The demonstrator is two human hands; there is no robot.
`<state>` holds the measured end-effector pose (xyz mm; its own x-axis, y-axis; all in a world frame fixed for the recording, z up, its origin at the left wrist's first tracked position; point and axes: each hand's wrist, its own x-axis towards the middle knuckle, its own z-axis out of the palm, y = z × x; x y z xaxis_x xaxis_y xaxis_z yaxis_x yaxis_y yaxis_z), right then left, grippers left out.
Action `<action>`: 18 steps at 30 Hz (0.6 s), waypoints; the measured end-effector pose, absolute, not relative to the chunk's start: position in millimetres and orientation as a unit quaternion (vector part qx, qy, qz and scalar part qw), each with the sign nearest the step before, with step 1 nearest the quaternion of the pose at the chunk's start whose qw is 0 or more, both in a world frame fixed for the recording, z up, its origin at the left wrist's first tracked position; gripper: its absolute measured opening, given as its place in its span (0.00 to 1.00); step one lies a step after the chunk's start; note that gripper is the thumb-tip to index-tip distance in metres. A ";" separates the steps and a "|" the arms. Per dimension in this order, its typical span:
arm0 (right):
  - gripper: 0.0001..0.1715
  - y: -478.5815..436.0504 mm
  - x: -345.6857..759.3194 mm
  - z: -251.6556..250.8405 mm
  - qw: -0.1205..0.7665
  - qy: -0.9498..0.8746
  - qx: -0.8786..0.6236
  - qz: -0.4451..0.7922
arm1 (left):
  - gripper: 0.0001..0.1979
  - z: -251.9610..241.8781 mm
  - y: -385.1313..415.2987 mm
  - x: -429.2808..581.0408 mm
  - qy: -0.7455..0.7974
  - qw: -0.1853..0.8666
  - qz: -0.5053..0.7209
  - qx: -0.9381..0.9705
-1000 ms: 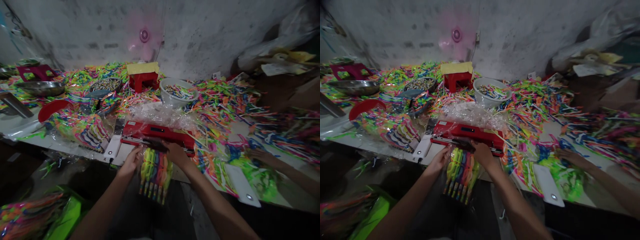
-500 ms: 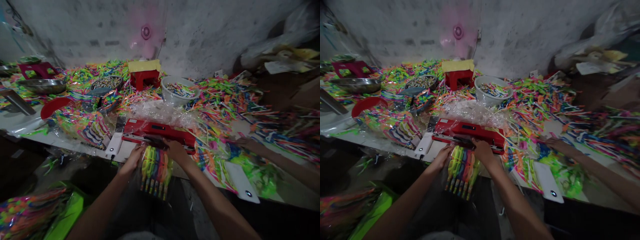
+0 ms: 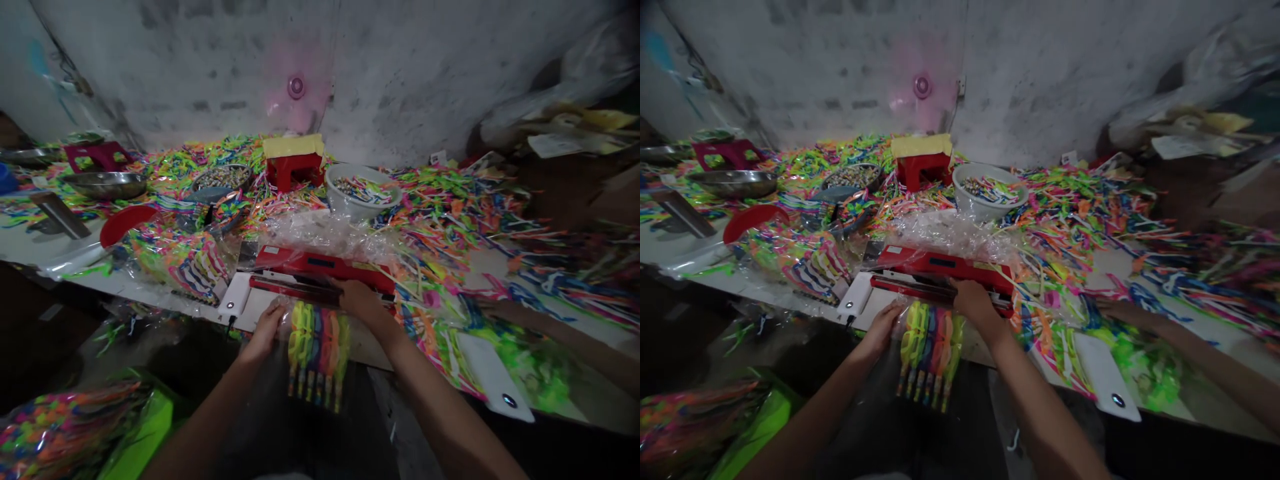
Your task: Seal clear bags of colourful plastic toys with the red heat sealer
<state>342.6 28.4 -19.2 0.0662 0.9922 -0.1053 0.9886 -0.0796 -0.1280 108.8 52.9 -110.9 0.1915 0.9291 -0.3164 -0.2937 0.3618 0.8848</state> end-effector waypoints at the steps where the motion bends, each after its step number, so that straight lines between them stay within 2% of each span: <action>1: 0.35 31.6 344.1 -12.3 0.016 -0.676 -0.731 0.092 | 0.23 -108.2 51.1 107.5 0.459 0.686 0.437 0.357; 4: 0.28 43.8 354.8 12.4 0.078 -0.683 -0.714 0.135 | 0.23 -106.6 46.3 105.2 0.452 0.688 0.417 0.385; 7: 0.24 65.5 374.4 40.3 0.198 -0.664 -0.704 0.159 | 0.24 -113.1 46.7 102.7 0.463 0.647 0.441 0.416; 9: 0.25 87.2 388.9 57.7 0.273 -0.625 -0.714 0.159 | 0.27 -116.1 53.2 96.6 0.497 0.576 0.480 0.438; 12: 0.32 125.7 405.8 74.9 0.339 -0.572 -0.731 0.155 | 0.28 -106.8 76.8 77.1 0.530 0.403 0.522 0.534; 15: 0.39 159.3 412.2 75.0 0.324 -0.554 -0.759 0.108 | 0.24 -76.8 115.4 54.7 0.522 0.186 0.480 0.681; 18: 0.43 176.7 411.2 60.6 0.211 -0.590 -0.778 0.049 | 0.25 -40.3 158.2 46.5 0.501 0.056 0.362 0.784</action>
<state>411.2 176.7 60.6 0.2996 0.9384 0.1723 0.8968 -0.2153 -0.3866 46.5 158.2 -40.3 0.2368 0.8254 0.5124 0.7450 -0.4928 0.4496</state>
